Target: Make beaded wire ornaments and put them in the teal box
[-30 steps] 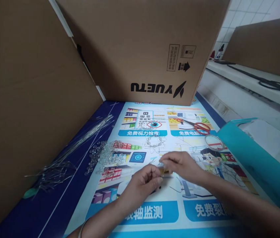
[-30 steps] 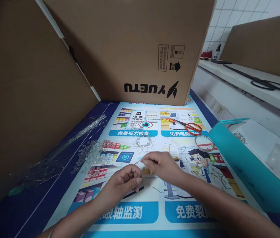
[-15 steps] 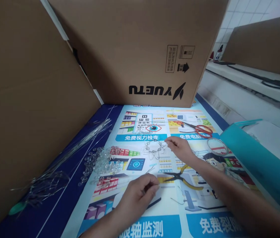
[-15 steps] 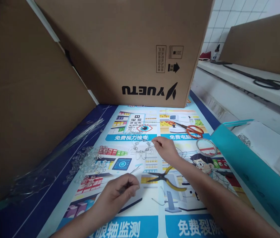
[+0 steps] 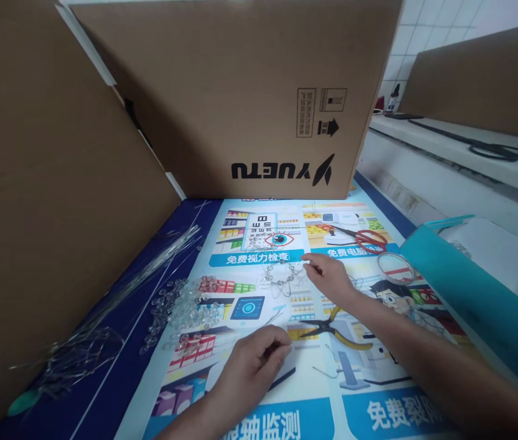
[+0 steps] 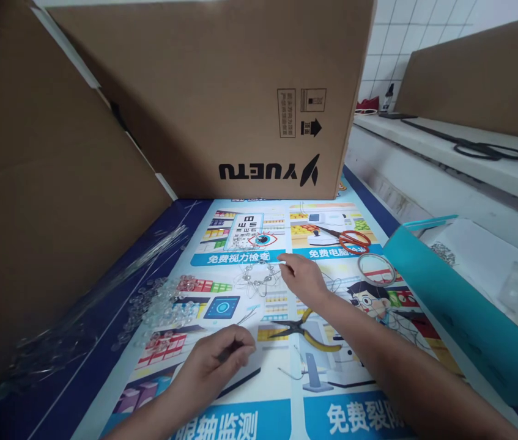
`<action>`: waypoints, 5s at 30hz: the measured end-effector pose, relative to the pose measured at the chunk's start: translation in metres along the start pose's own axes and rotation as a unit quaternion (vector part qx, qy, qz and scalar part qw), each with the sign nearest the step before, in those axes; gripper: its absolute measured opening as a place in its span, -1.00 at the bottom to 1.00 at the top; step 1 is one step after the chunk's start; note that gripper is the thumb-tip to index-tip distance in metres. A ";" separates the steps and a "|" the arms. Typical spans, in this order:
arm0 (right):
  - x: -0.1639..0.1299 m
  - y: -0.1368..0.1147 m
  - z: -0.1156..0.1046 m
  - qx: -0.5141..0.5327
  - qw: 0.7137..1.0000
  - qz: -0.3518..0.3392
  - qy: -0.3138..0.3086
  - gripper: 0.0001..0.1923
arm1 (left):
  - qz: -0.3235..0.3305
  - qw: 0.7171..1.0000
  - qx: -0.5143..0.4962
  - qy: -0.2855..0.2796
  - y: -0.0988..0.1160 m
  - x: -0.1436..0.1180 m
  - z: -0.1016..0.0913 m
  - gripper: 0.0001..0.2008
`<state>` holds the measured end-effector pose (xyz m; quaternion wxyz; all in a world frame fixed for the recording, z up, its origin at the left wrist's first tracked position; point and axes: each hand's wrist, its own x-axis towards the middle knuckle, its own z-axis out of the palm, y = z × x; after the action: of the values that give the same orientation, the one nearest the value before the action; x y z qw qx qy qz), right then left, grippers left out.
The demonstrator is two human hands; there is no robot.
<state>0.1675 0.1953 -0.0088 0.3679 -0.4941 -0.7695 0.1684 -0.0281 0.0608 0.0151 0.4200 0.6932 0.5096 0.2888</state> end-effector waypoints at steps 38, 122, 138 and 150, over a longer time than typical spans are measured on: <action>0.006 0.002 -0.023 0.202 0.954 -0.091 -0.201 -0.76 | 0.123 0.963 0.238 0.018 -0.003 -0.001 -0.001 -0.77; 0.006 0.006 -0.019 0.198 0.953 -0.092 -0.211 -0.84 | 0.202 0.865 0.452 0.080 -0.016 0.116 -0.027 -0.67; 0.002 -0.021 -0.022 0.267 0.953 0.117 -0.084 -0.81 | 0.067 0.990 0.102 0.069 0.007 0.058 -0.038 -0.78; -0.038 -0.078 -0.014 0.372 0.889 0.174 -0.203 -0.80 | -0.116 0.970 -0.214 0.012 0.022 0.006 -0.013 -0.84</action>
<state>0.1372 0.1248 0.0340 0.3250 -0.4017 -0.6100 0.6008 -0.0263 0.0674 0.0403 0.5828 0.5198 0.5178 0.3494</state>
